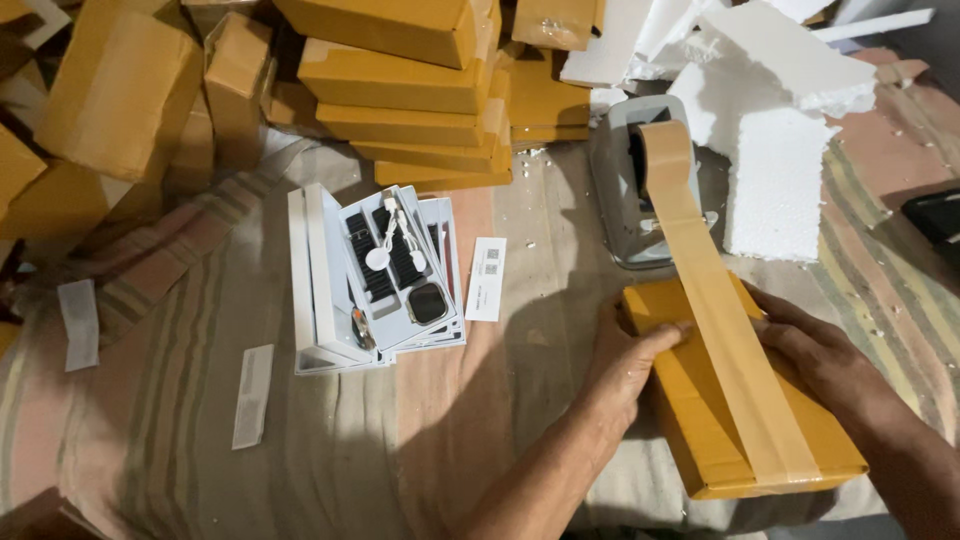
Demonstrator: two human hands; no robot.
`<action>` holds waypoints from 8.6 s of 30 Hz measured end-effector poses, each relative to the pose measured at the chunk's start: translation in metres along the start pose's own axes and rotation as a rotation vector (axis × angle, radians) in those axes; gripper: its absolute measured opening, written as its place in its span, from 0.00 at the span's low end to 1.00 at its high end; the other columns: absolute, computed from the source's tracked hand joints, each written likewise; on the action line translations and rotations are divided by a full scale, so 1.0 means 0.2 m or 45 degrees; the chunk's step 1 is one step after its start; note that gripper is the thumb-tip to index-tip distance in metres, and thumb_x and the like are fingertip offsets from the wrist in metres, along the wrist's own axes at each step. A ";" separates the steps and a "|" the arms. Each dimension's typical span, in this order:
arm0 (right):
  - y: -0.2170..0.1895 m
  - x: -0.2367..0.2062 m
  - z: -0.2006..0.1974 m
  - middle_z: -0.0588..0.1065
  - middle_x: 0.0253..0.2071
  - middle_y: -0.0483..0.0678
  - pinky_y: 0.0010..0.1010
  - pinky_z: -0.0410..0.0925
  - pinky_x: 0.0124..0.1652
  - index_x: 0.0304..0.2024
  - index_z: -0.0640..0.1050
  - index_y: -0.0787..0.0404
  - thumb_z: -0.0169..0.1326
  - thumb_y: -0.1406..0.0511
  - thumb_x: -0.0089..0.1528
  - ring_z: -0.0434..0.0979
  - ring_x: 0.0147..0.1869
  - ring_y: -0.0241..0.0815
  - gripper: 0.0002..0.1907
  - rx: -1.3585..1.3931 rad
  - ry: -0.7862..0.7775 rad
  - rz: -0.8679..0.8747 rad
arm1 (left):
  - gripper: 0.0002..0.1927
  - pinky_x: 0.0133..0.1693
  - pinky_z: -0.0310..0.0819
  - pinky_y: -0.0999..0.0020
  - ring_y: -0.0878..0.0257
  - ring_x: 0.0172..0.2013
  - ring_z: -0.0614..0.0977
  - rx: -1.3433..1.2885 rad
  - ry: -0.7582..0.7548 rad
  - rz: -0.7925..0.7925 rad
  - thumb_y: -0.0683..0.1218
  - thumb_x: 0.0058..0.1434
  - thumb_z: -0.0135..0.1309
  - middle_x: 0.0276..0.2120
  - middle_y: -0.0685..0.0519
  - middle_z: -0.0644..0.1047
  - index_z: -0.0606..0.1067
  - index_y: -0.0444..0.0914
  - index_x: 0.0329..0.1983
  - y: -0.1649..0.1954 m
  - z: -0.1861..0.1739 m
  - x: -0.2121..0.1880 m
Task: The person folds a yellow cardboard box, places white foam padding inside it, sets a black product box into the padded carton, closes the flaps, and seals the box with tape pulled from a tape dispenser. They press the tape down and set the finished box on a pile of similar packed boxes.
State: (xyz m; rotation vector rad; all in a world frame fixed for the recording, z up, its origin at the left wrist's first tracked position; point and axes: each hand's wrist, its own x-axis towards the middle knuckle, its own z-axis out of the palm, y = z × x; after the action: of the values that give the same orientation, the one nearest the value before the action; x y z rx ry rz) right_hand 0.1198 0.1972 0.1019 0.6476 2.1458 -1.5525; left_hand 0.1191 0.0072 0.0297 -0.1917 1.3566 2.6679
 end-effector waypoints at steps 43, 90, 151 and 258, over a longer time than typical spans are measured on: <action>-0.11 -0.13 -0.08 0.77 0.59 0.58 0.35 0.70 0.55 0.73 0.68 0.51 0.42 0.57 0.73 0.79 0.57 0.48 0.26 -0.135 0.202 -0.026 | 0.29 0.48 0.68 0.67 0.65 0.41 0.72 0.451 0.215 -0.063 0.70 0.67 0.40 0.38 0.55 0.70 0.68 0.40 0.48 0.18 0.23 -0.01; 0.02 -0.12 -0.07 0.74 0.62 0.58 0.37 0.69 0.59 0.74 0.64 0.47 0.40 0.53 0.72 0.78 0.60 0.48 0.28 -0.185 0.175 -0.038 | 0.26 0.44 0.69 0.66 0.66 0.38 0.69 0.427 0.130 0.077 0.67 0.70 0.39 0.35 0.55 0.67 0.66 0.39 0.45 0.03 0.15 0.00; 0.72 -0.44 0.22 0.51 0.74 0.62 0.50 0.42 0.70 0.72 0.53 0.68 0.33 0.37 0.61 0.45 0.79 0.58 0.50 -1.307 0.474 -1.285 | 0.25 0.42 0.70 0.68 0.67 0.39 0.73 0.419 -0.043 0.359 0.63 0.69 0.52 0.38 0.57 0.73 0.73 0.39 0.54 -0.16 -0.05 0.13; -0.22 -0.09 0.20 0.70 0.31 0.48 0.30 0.63 0.36 0.44 0.75 0.71 0.47 0.51 0.72 0.66 0.34 0.36 0.26 0.245 0.634 -0.852 | 0.10 0.34 0.76 0.64 0.62 0.28 0.79 0.810 0.201 0.681 0.45 0.67 0.50 0.27 0.49 0.77 0.74 0.32 0.36 0.44 0.33 -0.03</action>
State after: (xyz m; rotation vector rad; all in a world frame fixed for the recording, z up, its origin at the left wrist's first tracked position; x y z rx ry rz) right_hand 0.1109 0.1446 0.1346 0.4176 2.8017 -2.1339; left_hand 0.1056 0.0086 0.1393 0.0460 2.5202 2.4344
